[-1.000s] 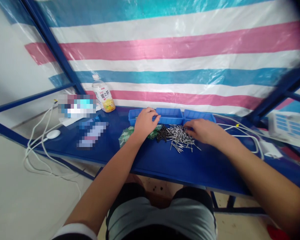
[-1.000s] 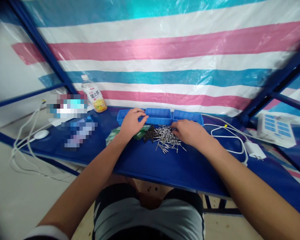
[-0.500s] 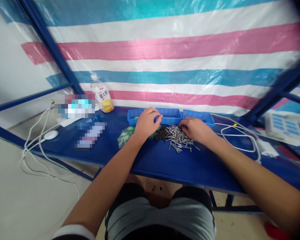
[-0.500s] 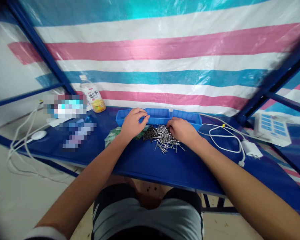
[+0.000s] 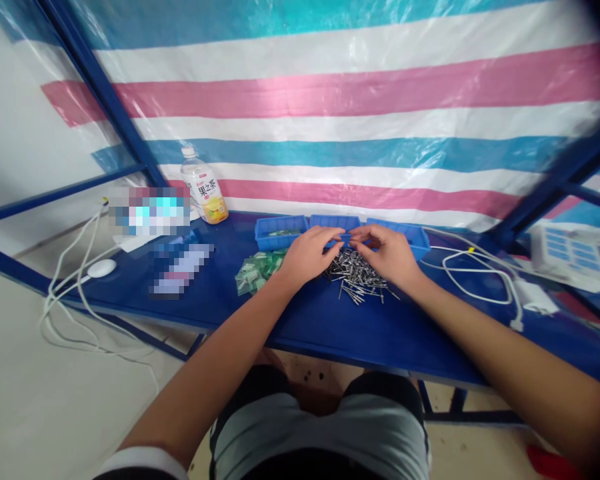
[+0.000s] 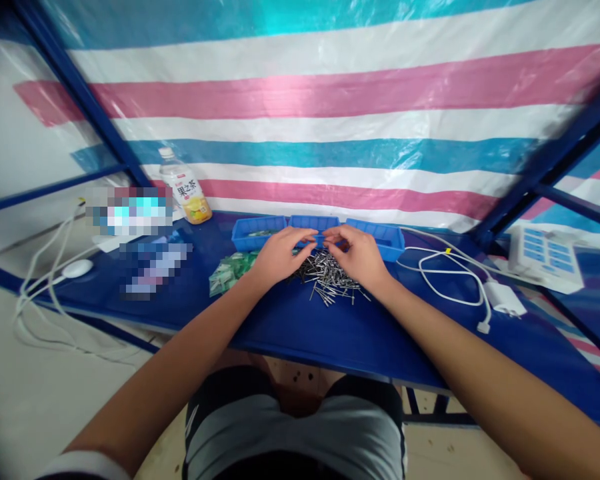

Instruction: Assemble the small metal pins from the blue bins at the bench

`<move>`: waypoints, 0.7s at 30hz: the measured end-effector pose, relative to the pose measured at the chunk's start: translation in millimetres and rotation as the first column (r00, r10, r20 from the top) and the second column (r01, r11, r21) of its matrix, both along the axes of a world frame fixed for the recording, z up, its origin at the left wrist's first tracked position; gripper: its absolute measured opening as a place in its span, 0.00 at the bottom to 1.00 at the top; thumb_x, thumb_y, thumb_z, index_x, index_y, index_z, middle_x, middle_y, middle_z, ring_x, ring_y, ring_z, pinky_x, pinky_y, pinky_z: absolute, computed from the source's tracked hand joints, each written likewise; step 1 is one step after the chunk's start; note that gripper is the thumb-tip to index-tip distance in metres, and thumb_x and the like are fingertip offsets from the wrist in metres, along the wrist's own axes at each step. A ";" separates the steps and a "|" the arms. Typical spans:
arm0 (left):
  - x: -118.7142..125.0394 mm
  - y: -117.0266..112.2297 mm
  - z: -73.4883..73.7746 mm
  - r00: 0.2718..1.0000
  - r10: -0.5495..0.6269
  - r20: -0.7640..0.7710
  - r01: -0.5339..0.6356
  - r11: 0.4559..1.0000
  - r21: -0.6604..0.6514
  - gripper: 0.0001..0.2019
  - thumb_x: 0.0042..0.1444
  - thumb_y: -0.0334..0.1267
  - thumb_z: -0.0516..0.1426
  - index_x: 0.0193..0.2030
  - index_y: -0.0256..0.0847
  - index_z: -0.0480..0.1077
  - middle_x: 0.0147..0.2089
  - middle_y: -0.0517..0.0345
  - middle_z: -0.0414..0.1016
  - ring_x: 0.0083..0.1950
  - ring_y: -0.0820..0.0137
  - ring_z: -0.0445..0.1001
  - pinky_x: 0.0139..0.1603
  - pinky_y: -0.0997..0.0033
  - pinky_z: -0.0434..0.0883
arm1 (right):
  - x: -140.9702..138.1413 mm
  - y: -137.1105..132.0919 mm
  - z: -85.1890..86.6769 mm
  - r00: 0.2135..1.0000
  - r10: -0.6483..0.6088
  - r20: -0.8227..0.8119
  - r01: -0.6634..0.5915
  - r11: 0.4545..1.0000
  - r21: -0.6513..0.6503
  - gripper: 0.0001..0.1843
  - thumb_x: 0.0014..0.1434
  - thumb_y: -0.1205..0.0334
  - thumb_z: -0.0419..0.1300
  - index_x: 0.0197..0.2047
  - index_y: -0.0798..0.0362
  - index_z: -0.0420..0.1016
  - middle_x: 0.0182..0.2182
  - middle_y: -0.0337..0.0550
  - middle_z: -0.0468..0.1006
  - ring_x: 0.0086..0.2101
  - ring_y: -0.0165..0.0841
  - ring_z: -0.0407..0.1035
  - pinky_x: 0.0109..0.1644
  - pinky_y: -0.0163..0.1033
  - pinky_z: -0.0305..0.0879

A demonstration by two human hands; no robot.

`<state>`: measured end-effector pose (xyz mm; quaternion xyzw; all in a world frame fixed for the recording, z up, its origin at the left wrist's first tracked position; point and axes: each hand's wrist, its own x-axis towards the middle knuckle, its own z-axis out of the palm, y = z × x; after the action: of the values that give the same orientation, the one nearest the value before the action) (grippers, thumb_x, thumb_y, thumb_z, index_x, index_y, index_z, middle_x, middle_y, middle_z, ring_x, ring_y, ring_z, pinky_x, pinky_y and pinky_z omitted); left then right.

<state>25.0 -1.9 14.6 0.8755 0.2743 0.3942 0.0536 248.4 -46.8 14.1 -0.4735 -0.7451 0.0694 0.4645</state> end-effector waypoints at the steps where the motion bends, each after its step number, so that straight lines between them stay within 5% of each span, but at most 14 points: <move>1: 0.0 0.3 -0.8 1.000 0.029 0.008 -0.029 1.000 -0.013 0.15 0.72 0.40 0.59 0.62 0.43 0.76 0.50 0.53 0.85 0.53 0.61 0.81 0.58 0.57 0.77 | -3.1 -0.6 -1.9 0.998 0.019 -0.066 -0.020 1.000 -0.008 0.11 0.66 0.62 0.65 0.51 0.49 0.82 0.43 0.47 0.87 0.41 0.41 0.83 0.46 0.47 0.80; 12: -0.3 -2.6 5.7 0.997 -0.080 -0.017 0.079 0.995 -0.057 0.14 0.72 0.34 0.55 0.54 0.42 0.82 0.50 0.54 0.87 0.50 0.63 0.84 0.54 0.61 0.78 | -20.2 -12.4 2.0 0.998 0.053 -0.019 -0.050 0.989 0.136 0.07 0.69 0.63 0.63 0.49 0.47 0.80 0.44 0.46 0.83 0.39 0.39 0.82 0.47 0.48 0.83; 21: -2.9 1.1 6.2 0.995 -0.034 0.089 0.043 0.994 -0.096 0.10 0.69 0.36 0.60 0.49 0.46 0.84 0.52 0.56 0.87 0.52 0.64 0.85 0.57 0.61 0.79 | -21.9 -10.1 -8.9 0.973 0.159 -0.166 -0.161 0.987 0.000 0.08 0.68 0.58 0.66 0.50 0.46 0.79 0.49 0.46 0.84 0.45 0.41 0.82 0.52 0.50 0.83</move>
<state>22.1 -0.7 20.8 0.8588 0.2737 0.4172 0.1160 226.5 -57.0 5.1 -0.4077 -0.7392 0.1508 0.5145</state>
